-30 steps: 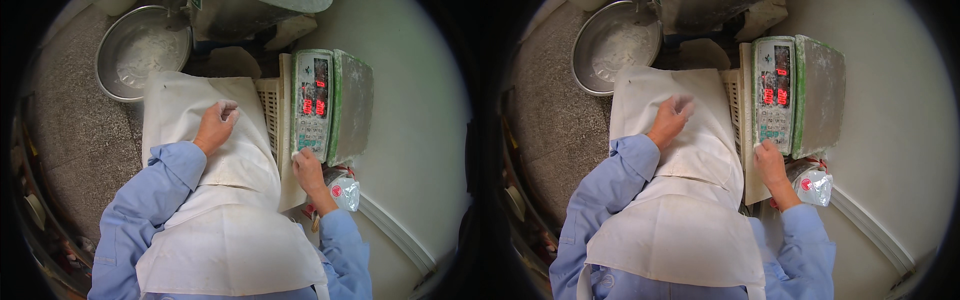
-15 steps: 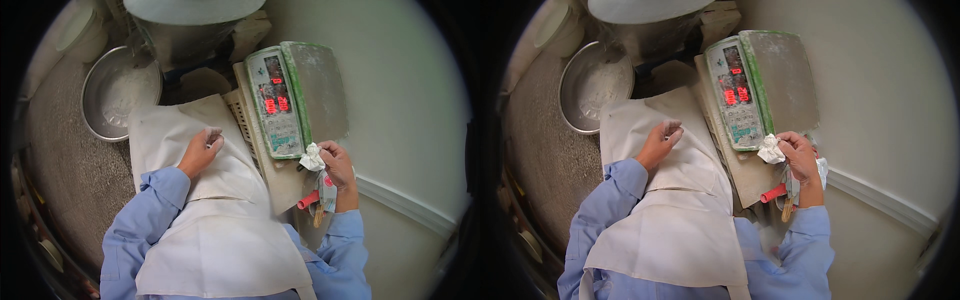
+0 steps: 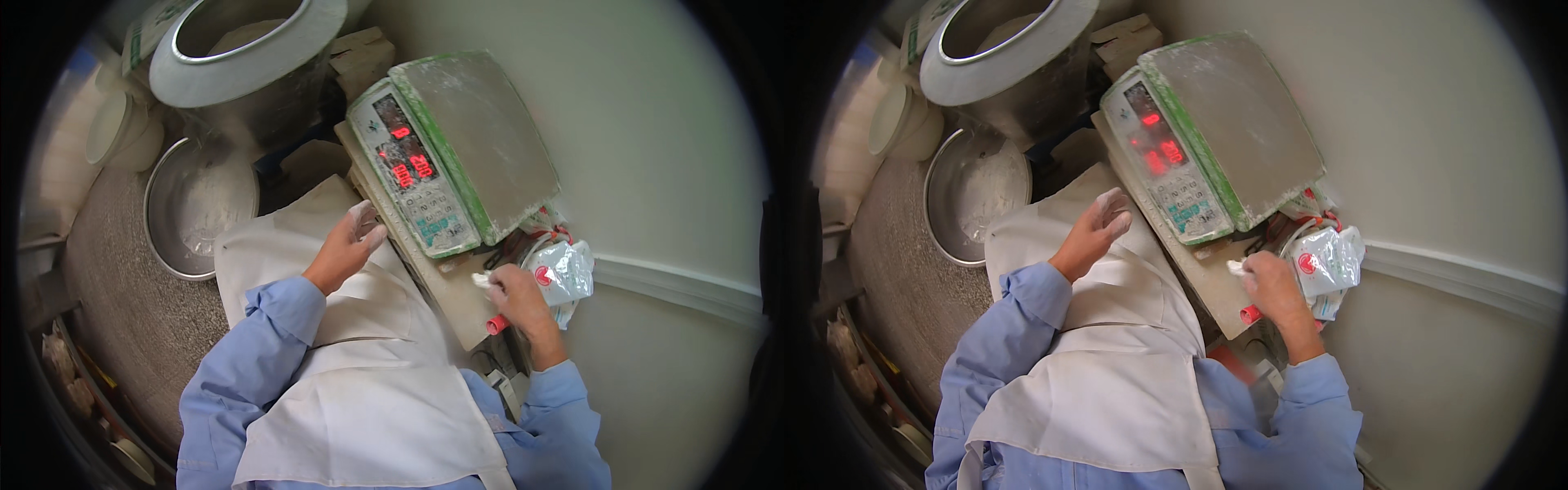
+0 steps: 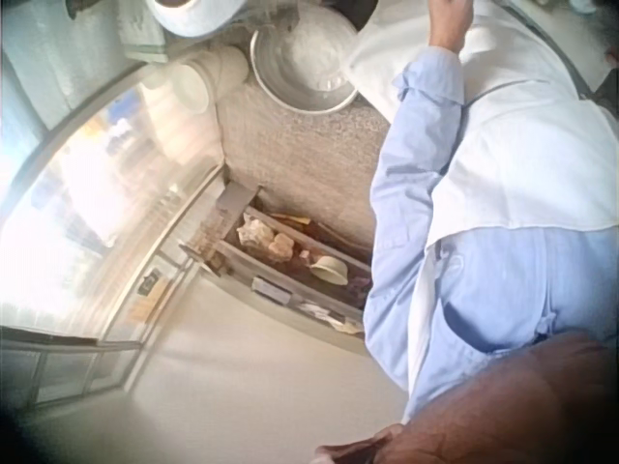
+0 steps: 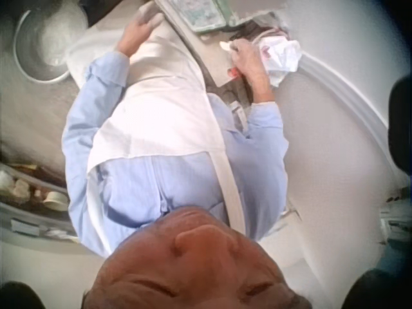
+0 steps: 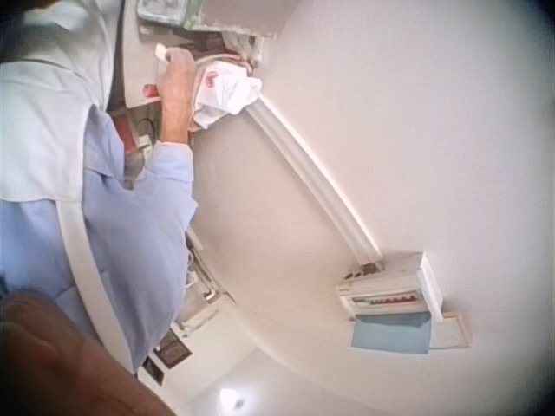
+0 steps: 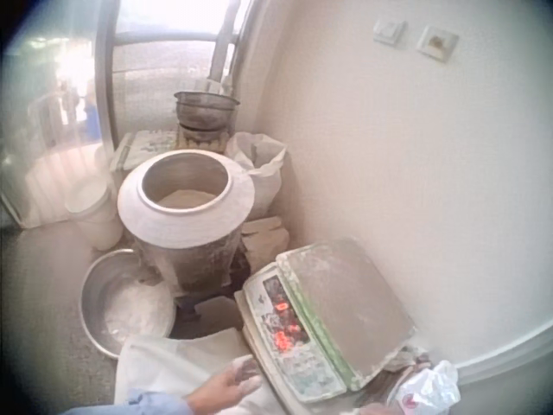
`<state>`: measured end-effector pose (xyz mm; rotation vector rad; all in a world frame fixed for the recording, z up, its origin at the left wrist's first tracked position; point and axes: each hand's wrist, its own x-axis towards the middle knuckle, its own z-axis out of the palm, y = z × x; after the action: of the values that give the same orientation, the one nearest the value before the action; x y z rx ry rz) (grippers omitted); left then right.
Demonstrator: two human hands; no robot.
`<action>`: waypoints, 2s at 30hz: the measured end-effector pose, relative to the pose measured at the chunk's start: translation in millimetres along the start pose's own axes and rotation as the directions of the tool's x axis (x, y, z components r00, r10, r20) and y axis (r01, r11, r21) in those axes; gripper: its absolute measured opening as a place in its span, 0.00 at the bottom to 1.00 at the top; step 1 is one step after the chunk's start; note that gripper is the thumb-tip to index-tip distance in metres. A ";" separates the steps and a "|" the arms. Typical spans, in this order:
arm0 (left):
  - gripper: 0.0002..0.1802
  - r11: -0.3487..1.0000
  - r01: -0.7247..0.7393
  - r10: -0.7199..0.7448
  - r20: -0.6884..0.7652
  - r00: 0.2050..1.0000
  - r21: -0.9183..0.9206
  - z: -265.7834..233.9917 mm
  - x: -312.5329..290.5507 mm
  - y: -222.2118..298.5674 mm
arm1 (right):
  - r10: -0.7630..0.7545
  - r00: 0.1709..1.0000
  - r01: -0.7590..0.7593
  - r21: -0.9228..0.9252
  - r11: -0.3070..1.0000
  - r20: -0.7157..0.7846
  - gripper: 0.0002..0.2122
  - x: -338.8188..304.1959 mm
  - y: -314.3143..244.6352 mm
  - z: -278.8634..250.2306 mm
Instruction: The person cleans a digital scale by wiping its surface with a cloth and scraping residue with a small scraper. They then press buttons on the scale's control panel.
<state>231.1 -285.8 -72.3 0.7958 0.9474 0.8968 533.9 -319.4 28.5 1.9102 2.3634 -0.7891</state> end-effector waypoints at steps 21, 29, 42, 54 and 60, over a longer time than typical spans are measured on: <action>0.33 0.932 0.261 -0.238 0.116 0.964 -0.253 36.4 28.6 6.0 | -0.149 0.969 0.159 0.039 0.986 -0.198 0.06 -10.8 21.6 3.0; 0.36 0.942 0.211 -0.173 0.162 0.972 -0.259 29.0 30.7 -3.5 | -0.145 0.971 0.205 -0.351 0.914 0.188 0.18 19.6 10.9 46.5; 0.38 0.933 0.294 -0.300 0.007 0.954 -0.209 22.1 8.3 -7.9 | -0.179 0.947 0.288 -0.462 0.839 0.266 0.07 35.1 9.8 70.1; 0.36 0.940 0.301 -0.292 0.082 0.953 -0.158 23.7 -0.6 -22.1 | -0.276 0.939 0.305 0.130 0.943 -0.206 0.14 -10.4 -38.8 -4.5; 0.35 0.954 0.291 -0.277 0.149 0.949 -0.077 33.4 -8.1 -27.2 | 0.117 0.955 0.174 0.838 0.518 -0.271 0.09 -21.0 -56.9 9.2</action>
<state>266.7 -309.9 -80.9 0.6091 0.8639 0.6237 484.4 -349.7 48.4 2.4020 2.3391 -2.1711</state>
